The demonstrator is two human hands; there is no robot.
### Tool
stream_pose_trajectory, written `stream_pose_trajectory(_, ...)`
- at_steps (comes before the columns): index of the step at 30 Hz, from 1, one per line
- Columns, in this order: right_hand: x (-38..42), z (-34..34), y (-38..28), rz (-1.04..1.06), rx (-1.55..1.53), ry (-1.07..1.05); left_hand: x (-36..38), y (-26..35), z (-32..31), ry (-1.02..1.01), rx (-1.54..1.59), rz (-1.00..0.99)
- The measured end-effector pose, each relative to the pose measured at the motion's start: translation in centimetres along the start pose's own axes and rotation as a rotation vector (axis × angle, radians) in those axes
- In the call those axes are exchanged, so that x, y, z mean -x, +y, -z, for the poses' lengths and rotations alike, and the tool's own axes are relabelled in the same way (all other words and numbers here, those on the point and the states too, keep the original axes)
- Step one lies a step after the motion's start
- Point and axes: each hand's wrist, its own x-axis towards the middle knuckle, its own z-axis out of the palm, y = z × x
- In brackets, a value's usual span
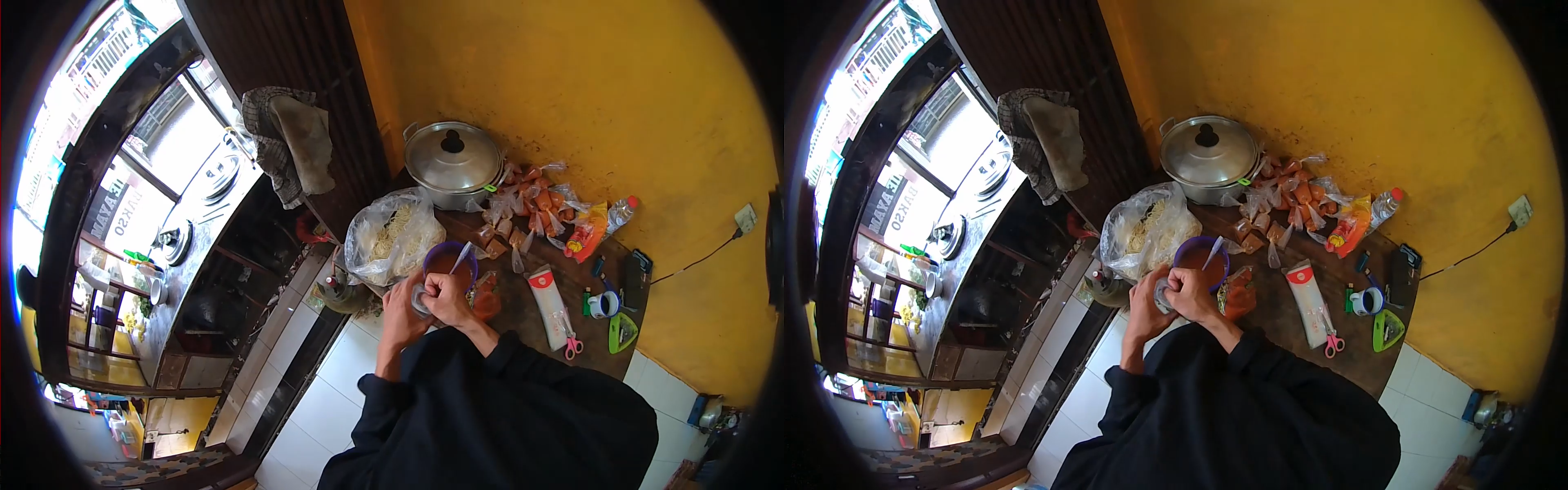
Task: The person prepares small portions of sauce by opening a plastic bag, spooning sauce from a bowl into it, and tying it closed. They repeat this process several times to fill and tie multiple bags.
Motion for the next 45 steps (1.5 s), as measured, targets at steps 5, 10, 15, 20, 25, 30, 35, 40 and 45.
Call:
stream_pose_trajectory(5,-1.1,4.0,0.1,-0.019,-0.19,0.234,0.5,-3.2,-2.2,0.097,0.174,0.208)
stream_pose_trajectory(10,-3.2,9.3,7.0,-0.096,0.456,0.292,0.9,-3.3,-2.3,-0.005,0.185,0.276)
stream_pose_trajectory(15,-4.5,9.2,8.2,-0.012,0.621,0.128,0.6,-3.0,-3.1,-0.079,0.08,0.309)
stream_pose_trajectory(20,-4.8,8.7,5.4,0.089,0.381,0.258,0.4,-2.6,-2.3,-0.162,-0.085,0.448)
stream_pose_trajectory(25,-3.0,7.0,5.7,-0.045,0.39,0.318,0.3,-2.8,-2.4,-0.177,-0.082,0.461)
stream_pose_trajectory(30,-2.6,6.8,5.6,0.15,0.364,0.328,0.2,-2.8,-2.6,-0.175,-0.101,0.457)
stream_pose_trajectory(35,-2.6,8.2,4.1,0.275,0.507,0.418,0.2,-2.9,-2.5,-0.177,-0.082,0.452)
stream_pose_trajectory(40,-0.9,7.5,4.0,0.19,0.628,0.351,0.4,-3.5,-2.8,-0.149,-0.062,0.464)
stream_pose_trajectory(45,-0.6,6.7,5.0,0.238,0.567,0.317,0.4,-3.5,-2.7,-0.152,-0.029,0.461)
